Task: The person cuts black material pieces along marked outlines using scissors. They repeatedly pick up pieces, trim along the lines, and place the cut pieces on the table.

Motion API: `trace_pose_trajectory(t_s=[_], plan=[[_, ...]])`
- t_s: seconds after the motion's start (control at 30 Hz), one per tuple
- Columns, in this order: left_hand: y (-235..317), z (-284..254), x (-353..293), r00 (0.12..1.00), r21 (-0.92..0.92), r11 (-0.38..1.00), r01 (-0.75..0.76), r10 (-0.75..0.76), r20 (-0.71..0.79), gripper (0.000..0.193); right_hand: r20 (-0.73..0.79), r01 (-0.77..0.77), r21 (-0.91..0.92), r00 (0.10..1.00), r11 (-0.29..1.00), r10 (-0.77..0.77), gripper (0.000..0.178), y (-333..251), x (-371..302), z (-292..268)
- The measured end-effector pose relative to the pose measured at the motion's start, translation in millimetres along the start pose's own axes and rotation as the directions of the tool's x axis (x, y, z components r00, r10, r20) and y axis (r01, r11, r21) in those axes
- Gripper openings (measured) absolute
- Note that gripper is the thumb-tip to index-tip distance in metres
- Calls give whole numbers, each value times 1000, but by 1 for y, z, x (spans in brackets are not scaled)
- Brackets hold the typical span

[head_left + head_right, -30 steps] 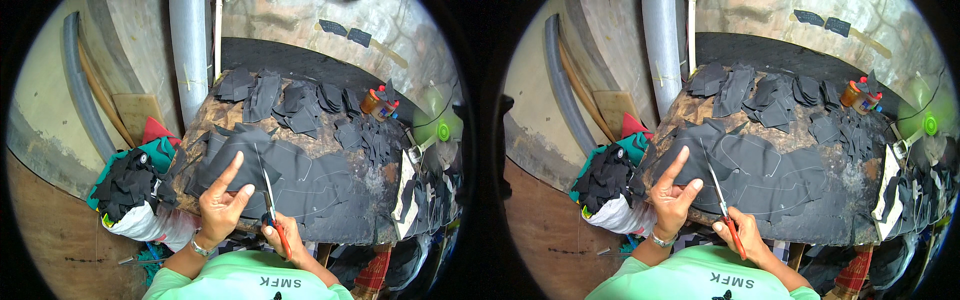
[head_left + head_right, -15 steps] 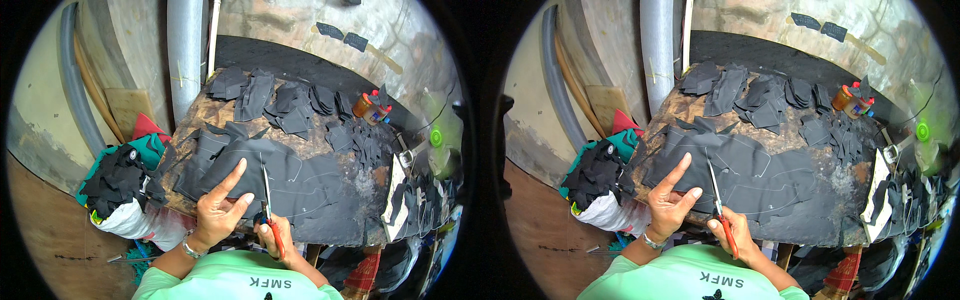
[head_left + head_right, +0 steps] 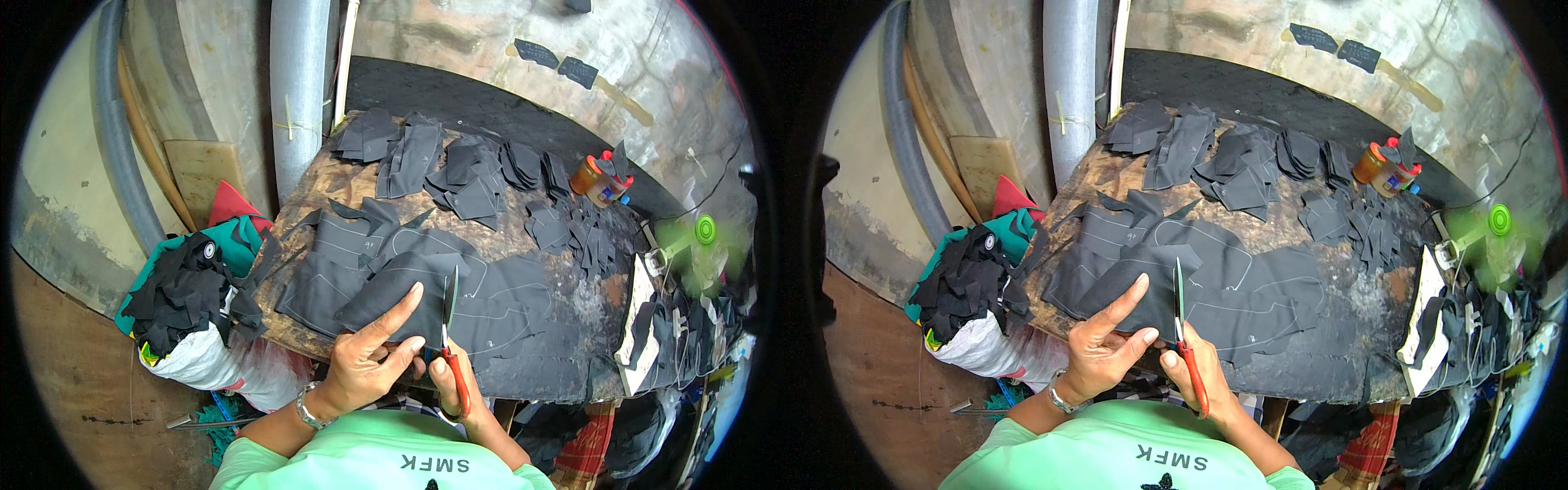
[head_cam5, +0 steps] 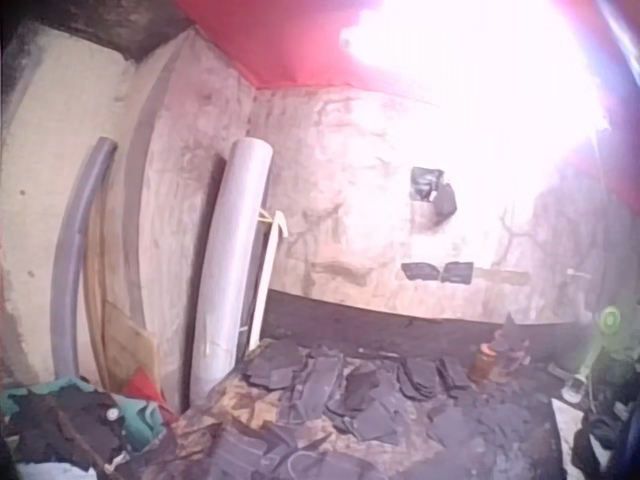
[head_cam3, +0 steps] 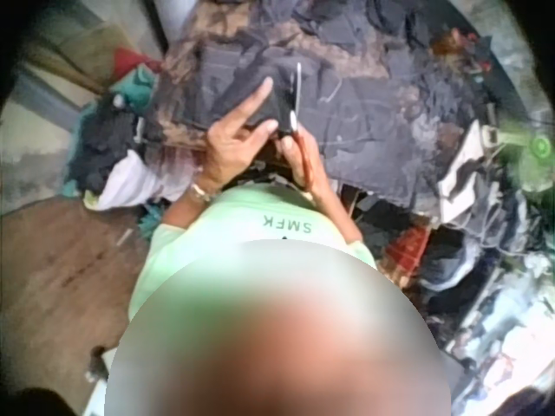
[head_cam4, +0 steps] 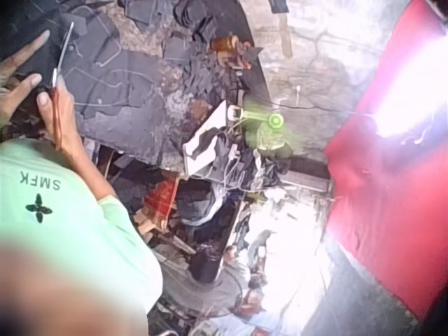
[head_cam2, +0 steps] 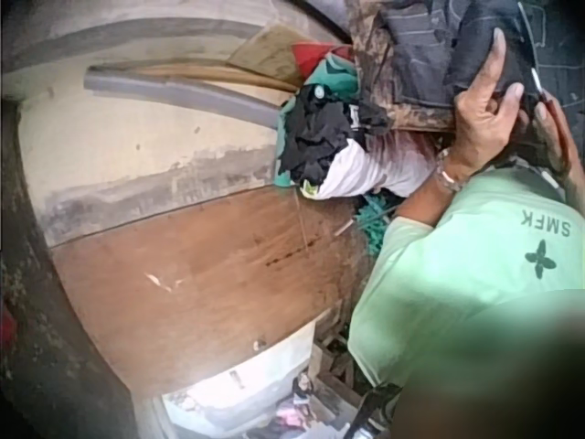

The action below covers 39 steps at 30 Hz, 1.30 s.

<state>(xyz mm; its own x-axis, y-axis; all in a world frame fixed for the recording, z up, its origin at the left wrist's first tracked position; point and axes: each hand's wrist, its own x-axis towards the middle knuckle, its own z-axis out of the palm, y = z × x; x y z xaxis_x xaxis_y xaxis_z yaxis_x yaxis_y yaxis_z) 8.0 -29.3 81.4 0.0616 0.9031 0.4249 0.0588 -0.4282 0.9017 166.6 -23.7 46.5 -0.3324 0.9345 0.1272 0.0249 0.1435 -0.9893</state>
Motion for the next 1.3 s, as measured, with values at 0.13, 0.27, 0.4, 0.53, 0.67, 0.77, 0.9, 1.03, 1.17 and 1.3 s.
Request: trace_pose_trajectory(t_s=[0.13, 0.27, 0.4, 0.53, 0.67, 0.77, 0.9, 1.03, 1.17, 1.3], plan=[[-1, -3, 1, 999, -19, 999, 30, -29, 46, 58, 9, -65, 104, 998, 992, 64, 55, 1, -7, 2], [-10, -11, 9, 997, 24, 998, 53, -52, -49, 54, -37, -166, 127, 984, 978, 172, 64, 6, -14, 5], [-19, -31, 22, 984, 37, 988, 151, -146, -98, 42, 12, -160, 222, 987, 962, 162, 44, 9, -17, 4], [-21, -52, 26, 997, 393, 919, -29, 57, -59, 44, 77, -185, 241, 982, 953, 171, 47, 10, -20, 4], [-24, -50, 26, 976, 137, 989, -59, 86, -198, 44, 145, -233, 161, 967, 959, 211, 46, 9, -21, 7], [-24, -56, 27, 970, 145, 989, -12, 47, -238, 42, 179, -245, 117, 958, 962, 222, 44, 10, -22, 11], [-21, -70, 29, 1000, 493, 870, -17, 26, -12, 39, 175, -233, 102, 961, 967, 214, 43, 12, -24, 14], [-18, -69, 21, 957, 470, 856, 214, -281, 75, 41, 160, -163, -11, 974, 987, 162, 38, 14, -22, 14], [-20, -68, 21, 998, 389, 919, 57, -52, -24, 42, 160, -151, -101, 973, 983, 166, 33, 12, -21, 14], [-22, -66, 22, 965, -265, 963, -43, -28, -260, 49, 155, -142, -91, 976, 986, 154, 34, 13, -21, 14]])
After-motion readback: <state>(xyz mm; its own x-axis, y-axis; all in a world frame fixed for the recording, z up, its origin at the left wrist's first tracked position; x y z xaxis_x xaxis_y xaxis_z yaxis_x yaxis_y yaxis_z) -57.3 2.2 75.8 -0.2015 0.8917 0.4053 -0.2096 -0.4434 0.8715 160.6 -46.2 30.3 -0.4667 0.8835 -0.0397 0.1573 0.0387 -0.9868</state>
